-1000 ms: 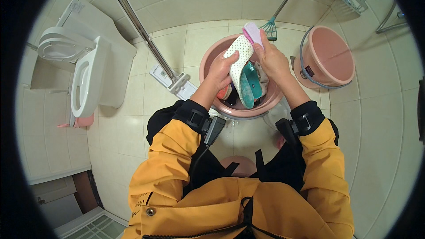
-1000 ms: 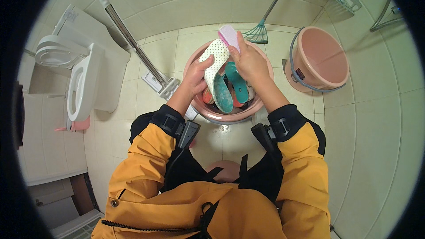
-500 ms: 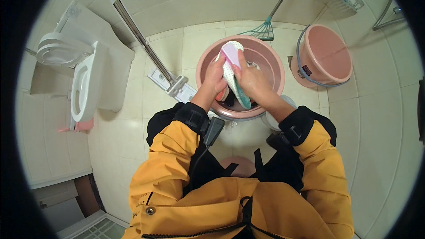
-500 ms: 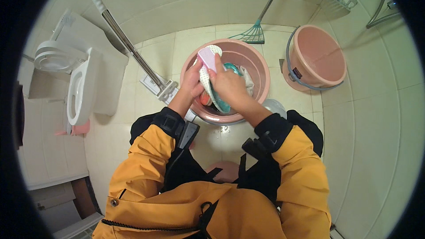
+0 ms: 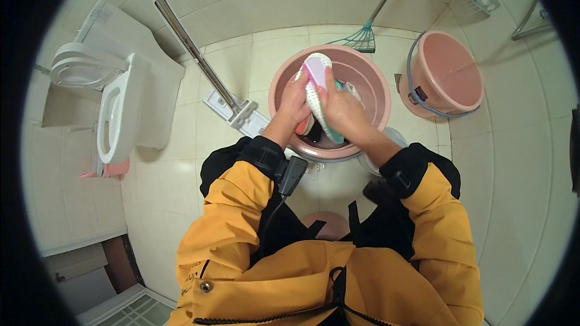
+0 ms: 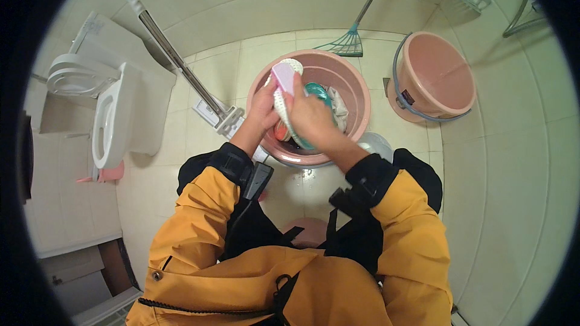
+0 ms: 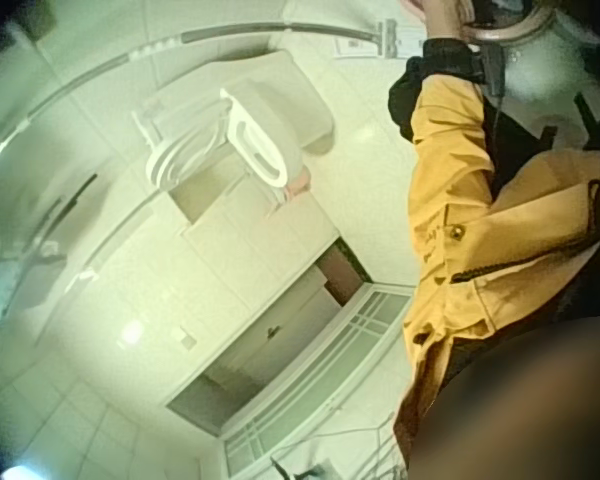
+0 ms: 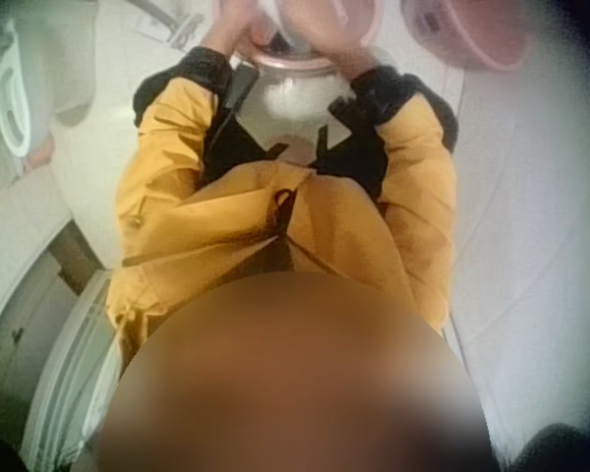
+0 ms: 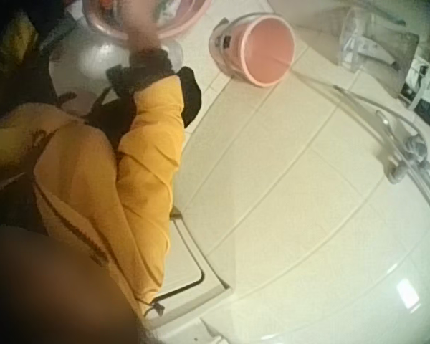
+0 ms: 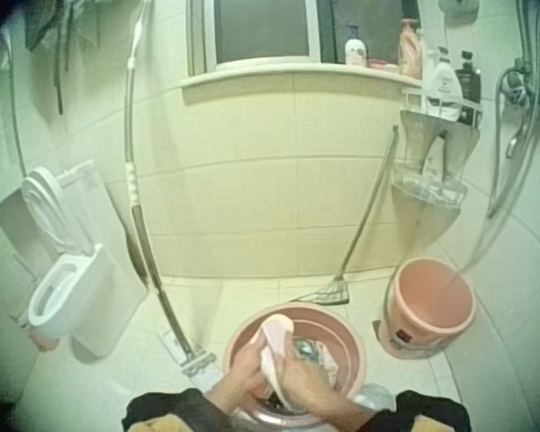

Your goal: The person washes a pair of blue and black sneakers and several slippers in a pink basin using a brush and water. They scrub the sneakers and slippers, rinse them, and place them back in the basin.

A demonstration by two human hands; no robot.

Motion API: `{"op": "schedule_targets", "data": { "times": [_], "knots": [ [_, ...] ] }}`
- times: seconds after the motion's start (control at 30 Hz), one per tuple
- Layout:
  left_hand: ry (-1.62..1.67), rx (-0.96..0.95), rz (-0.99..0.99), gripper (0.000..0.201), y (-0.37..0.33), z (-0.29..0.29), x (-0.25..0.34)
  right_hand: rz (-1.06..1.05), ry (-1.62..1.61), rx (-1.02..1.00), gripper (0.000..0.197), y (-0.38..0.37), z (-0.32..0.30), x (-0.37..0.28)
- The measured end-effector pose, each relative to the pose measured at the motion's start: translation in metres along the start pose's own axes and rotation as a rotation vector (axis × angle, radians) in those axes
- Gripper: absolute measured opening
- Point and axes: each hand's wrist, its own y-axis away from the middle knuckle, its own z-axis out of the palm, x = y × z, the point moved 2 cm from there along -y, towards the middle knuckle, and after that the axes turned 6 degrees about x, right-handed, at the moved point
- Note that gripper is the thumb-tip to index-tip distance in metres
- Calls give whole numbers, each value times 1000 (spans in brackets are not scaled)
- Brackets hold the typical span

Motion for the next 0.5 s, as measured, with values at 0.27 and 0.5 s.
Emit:
{"op": "schedule_targets", "data": {
  "times": [0.27, 0.5],
  "knots": [
    [-43, 15, -7, 36, 1, 0, 1, -30, -14, -126, 55, 1, 2, -3],
    [-54, 36, -116, 36, -5, -8, -7, 89, -46, 10, 57, 1, 7, 2]
  ]
}}
